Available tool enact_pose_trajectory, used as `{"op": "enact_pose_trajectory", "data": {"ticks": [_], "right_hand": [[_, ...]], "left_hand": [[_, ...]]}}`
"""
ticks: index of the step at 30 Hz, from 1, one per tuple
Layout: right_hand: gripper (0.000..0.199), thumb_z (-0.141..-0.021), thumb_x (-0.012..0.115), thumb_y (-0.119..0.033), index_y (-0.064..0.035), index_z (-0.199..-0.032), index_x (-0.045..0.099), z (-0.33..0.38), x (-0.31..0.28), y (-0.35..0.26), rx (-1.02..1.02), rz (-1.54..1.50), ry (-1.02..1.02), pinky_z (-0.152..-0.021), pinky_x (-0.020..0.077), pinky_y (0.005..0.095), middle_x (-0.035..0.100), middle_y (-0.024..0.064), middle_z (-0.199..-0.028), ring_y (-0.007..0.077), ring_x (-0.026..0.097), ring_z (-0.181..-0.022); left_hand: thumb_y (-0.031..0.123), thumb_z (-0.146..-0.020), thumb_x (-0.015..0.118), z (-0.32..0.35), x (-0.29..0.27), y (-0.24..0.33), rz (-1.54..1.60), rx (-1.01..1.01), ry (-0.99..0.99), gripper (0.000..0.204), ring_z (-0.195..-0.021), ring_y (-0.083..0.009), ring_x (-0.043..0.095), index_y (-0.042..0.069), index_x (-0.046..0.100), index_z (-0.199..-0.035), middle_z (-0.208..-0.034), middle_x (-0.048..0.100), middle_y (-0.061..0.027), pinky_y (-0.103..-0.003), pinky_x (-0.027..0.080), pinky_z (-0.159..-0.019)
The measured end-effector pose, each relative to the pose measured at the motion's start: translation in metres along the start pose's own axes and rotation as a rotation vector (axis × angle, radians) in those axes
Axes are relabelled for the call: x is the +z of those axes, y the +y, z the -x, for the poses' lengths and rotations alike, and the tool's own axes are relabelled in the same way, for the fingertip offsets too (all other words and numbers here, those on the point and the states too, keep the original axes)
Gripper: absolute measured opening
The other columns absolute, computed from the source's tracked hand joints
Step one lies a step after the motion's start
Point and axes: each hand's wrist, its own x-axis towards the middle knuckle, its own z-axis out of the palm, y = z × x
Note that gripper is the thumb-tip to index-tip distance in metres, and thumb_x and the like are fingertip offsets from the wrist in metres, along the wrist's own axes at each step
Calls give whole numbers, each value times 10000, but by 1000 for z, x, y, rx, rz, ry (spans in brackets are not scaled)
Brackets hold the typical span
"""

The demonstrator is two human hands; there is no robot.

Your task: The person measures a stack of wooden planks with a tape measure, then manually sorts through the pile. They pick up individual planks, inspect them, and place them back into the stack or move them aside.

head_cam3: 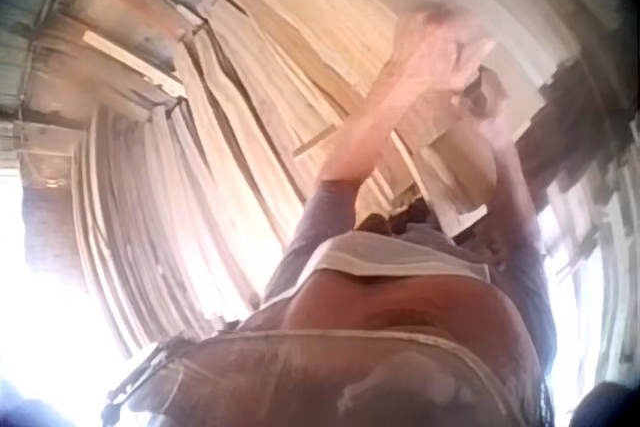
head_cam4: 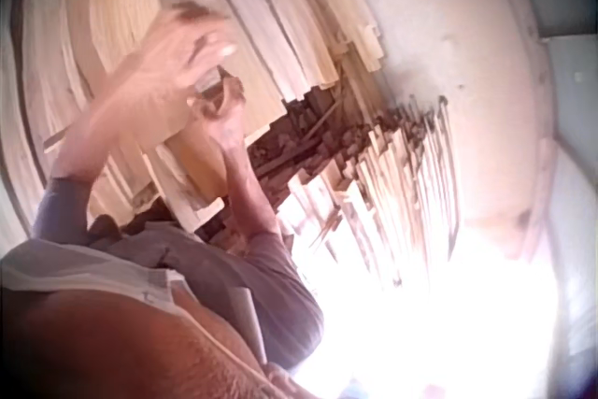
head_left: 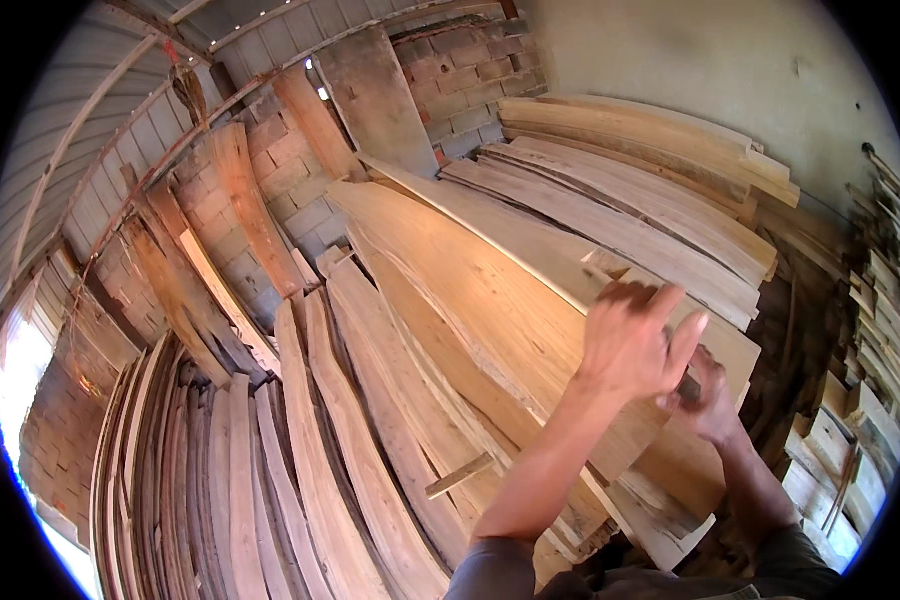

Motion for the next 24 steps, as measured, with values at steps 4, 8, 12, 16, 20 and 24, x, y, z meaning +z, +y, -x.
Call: {"op": "enact_pose_trajectory", "data": {"ticks": [4,8,12,16,20,24], "right_hand": [[312,-726,713,-57,3,-999,575,-15,7,-5,107,-228,164,-673,435,294,566,56,-856,134,510,-728],[276,-740,686,-18,-9,-986,561,-15,14,26,169,-142,337,-649,422,293,563,40,-857,119,497,-726],[281,-742,674,19,-6,-988,539,-19,8,65,187,-96,357,-646,408,293,556,32,-843,117,486,-738],[627,-700,745,-5,9,-1261,464,-21,-1,81,262,-258,384,-913,420,328,584,105,-1123,202,527,-1088],[804,-681,780,-56,6,-1371,374,-32,-10,72,66,-2,502,-1071,313,406,469,169,-1341,314,394,-1299],[718,-734,756,-206,-29,-1358,448,-25,-28,150,157,569,320,-1113,247,491,373,204,-1449,399,313,-1359]], "left_hand": [[364,-870,593,-41,25,3,-57,-161,-223,353,-637,-372,626,22,611,-783,-642,618,-192,-458,487,-606],[432,-903,527,-37,92,-12,-68,-116,-329,439,-659,-374,635,26,633,-772,-664,636,-198,-468,501,-641],[451,-929,478,-50,118,-16,-79,-154,-396,482,-717,-363,648,30,655,-774,-711,659,-197,-456,509,-705],[466,-941,445,-66,142,-20,-89,-154,-519,516,-761,-346,652,30,678,-795,-729,669,-193,-457,500,-755],[446,-944,446,-66,169,-34,-33,-109,-614,488,-831,-355,645,25,679,-865,-784,677,-195,-459,448,-883],[386,-930,491,-42,177,-61,-8,-7,-377,420,-1037,-352,589,16,626,-1073,-973,675,-211,-461,330,-1045]]}}
